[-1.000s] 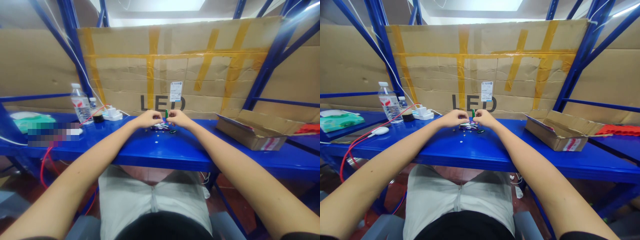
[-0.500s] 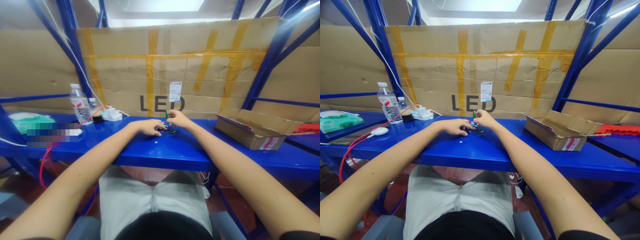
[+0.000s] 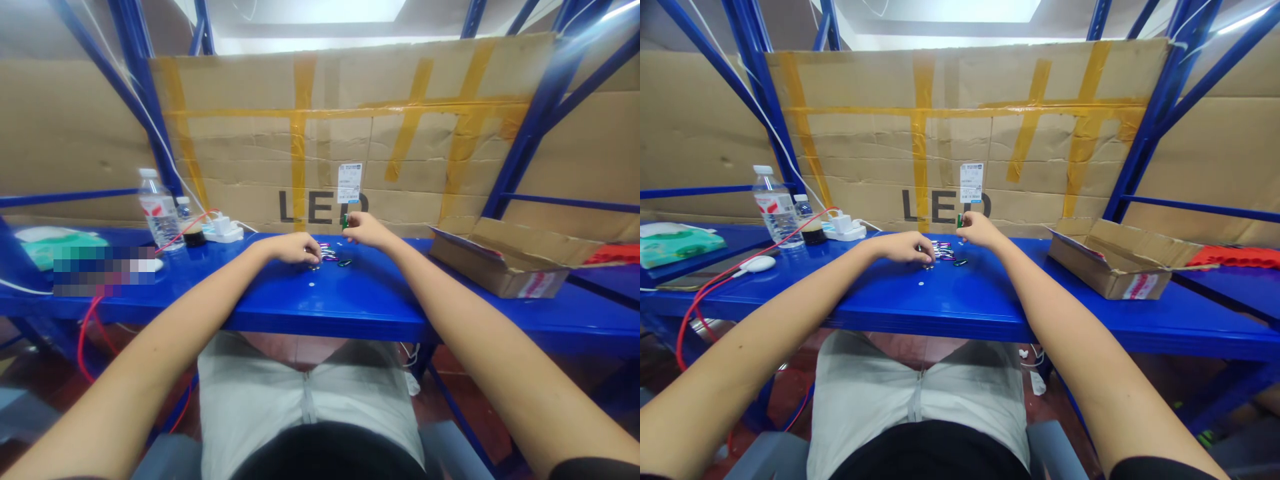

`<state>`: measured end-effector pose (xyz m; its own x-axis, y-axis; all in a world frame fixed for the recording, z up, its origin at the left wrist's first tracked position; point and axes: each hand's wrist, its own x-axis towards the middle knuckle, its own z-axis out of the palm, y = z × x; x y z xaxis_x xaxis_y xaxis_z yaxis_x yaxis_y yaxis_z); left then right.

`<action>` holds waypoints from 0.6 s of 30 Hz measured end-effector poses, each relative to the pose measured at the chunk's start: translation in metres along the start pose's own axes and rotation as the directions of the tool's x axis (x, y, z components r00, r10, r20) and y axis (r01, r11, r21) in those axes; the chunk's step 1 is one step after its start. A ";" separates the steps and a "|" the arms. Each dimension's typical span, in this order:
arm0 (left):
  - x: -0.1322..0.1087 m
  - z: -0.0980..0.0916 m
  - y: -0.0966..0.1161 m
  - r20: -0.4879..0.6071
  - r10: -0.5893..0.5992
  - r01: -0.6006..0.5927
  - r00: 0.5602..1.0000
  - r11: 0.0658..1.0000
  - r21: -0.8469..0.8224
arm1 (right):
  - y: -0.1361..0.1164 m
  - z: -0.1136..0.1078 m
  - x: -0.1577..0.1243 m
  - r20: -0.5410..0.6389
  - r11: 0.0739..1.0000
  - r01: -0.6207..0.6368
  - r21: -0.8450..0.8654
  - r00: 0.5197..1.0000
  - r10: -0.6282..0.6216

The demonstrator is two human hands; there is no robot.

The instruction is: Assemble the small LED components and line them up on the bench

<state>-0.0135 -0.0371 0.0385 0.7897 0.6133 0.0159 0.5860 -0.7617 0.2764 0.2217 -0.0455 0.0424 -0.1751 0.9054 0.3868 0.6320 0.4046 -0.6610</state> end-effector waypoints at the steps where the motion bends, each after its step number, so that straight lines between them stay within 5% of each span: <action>1: -0.001 -0.003 -0.002 -0.024 -0.025 0.025 0.999 1.000 0.012 | 0.002 -0.006 0.001 -0.020 1.000 -0.012 -0.016 1.000 0.011; 6: -0.012 -0.017 -0.015 -0.057 -0.187 0.194 0.981 0.967 0.162 | 0.020 -0.033 0.005 -0.112 0.996 -0.053 -0.073 0.993 0.044; 11: -0.022 -0.021 -0.022 0.141 -0.341 0.337 0.930 0.940 0.048 | 0.025 -0.045 0.004 -0.160 0.994 -0.093 -0.062 0.984 0.082; 18: -0.015 -0.011 -0.025 0.180 -0.268 0.289 0.946 0.952 -0.100 | 0.021 -0.048 0.002 -0.165 0.997 -0.066 -0.039 0.984 0.059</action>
<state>-0.0425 -0.0249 0.0421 0.6231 0.7469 -0.2322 0.7678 -0.5274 0.3638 0.2709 -0.0408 0.0601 -0.0102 0.8939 0.4481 0.6715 0.3381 -0.6593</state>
